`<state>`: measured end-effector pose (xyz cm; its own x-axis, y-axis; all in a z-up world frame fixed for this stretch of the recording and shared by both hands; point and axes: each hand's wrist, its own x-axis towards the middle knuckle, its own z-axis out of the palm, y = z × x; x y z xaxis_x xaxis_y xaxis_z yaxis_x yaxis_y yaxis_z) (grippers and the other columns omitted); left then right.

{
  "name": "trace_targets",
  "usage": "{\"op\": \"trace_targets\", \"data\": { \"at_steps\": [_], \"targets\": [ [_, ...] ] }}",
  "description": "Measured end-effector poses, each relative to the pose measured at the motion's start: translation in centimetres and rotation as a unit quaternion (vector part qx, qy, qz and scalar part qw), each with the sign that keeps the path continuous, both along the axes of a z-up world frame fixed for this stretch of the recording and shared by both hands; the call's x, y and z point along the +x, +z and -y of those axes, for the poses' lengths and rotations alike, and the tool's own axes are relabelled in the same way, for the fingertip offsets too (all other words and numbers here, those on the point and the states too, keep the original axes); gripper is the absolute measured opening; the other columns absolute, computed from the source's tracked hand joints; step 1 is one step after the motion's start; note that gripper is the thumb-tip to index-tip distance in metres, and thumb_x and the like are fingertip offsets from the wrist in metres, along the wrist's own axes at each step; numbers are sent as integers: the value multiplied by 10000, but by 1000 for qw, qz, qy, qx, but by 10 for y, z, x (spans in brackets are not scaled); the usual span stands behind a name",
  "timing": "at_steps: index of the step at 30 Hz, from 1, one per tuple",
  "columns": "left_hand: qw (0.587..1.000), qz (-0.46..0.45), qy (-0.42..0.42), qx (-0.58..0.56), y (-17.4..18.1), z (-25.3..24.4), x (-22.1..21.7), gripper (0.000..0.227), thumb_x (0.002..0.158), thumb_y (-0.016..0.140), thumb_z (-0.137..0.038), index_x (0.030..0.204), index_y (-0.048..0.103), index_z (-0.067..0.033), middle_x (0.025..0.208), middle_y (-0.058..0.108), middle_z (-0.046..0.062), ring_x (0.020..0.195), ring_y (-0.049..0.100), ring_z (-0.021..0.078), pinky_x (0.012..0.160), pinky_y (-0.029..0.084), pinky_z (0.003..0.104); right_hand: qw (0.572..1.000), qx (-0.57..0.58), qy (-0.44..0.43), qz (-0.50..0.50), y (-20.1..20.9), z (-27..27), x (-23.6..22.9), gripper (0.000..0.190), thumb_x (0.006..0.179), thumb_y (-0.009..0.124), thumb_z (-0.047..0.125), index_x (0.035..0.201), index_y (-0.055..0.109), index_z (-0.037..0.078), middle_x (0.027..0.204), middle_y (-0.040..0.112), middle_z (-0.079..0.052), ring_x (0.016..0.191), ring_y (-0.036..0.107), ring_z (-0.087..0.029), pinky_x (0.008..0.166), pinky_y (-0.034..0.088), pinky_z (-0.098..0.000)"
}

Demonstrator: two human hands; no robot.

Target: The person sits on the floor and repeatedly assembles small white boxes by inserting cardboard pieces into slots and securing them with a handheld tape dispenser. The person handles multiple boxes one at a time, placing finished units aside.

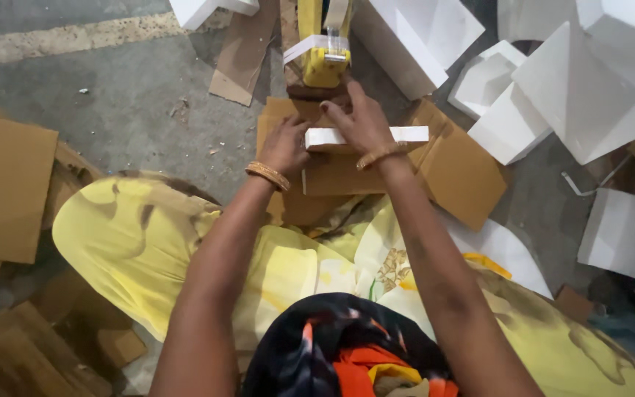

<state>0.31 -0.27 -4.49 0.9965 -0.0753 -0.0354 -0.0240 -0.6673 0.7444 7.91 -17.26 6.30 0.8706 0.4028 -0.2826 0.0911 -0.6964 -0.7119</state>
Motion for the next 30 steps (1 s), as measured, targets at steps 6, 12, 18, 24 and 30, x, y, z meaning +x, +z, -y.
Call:
{"op": "trace_targets", "data": {
  "at_steps": [6,12,18,24,30],
  "targets": [
    [992,-78,1,95,5,4,2,447,765,740,-148,1208,687,-126,1294,600,156,1239,537,394,1012,446,521,930,-117,238,255,20,20,-30,519,780,794,248,1237,604,89,1094,702,-156,1027,671,-375,887,512,-493],
    [979,-14,80,-185,82,6,-2,827,742,888,-172,1440,449,-109,1361,637,152,1241,647,337,1019,524,441,928,-53,77,360,51,50,-42,456,842,806,128,1251,613,72,1109,677,-148,1038,647,-353,915,507,-466],
    [939,136,91,-303,155,13,-12,958,779,900,-134,1542,325,-66,1427,586,183,1253,659,301,1058,542,395,902,336,-213,166,21,65,-57,400,982,729,73,1333,540,49,1220,660,-80,1143,654,-202,1002,558,-386],
    [988,114,80,-61,141,6,-24,670,804,798,-157,1399,501,-74,1269,656,198,1074,653,405,908,514,494,787,437,-388,-197,-77,68,-76,410,969,545,245,1355,522,110,1207,657,-89,989,650,-230,731,586,-377],
    [988,91,48,118,97,5,-14,439,963,651,-253,1336,558,-43,1103,654,142,1034,656,346,865,500,484,899,247,-298,-206,-133,89,-69,536,965,605,311,1432,437,111,1305,612,-109,1111,655,-237,820,600,-379]
  ]
}}
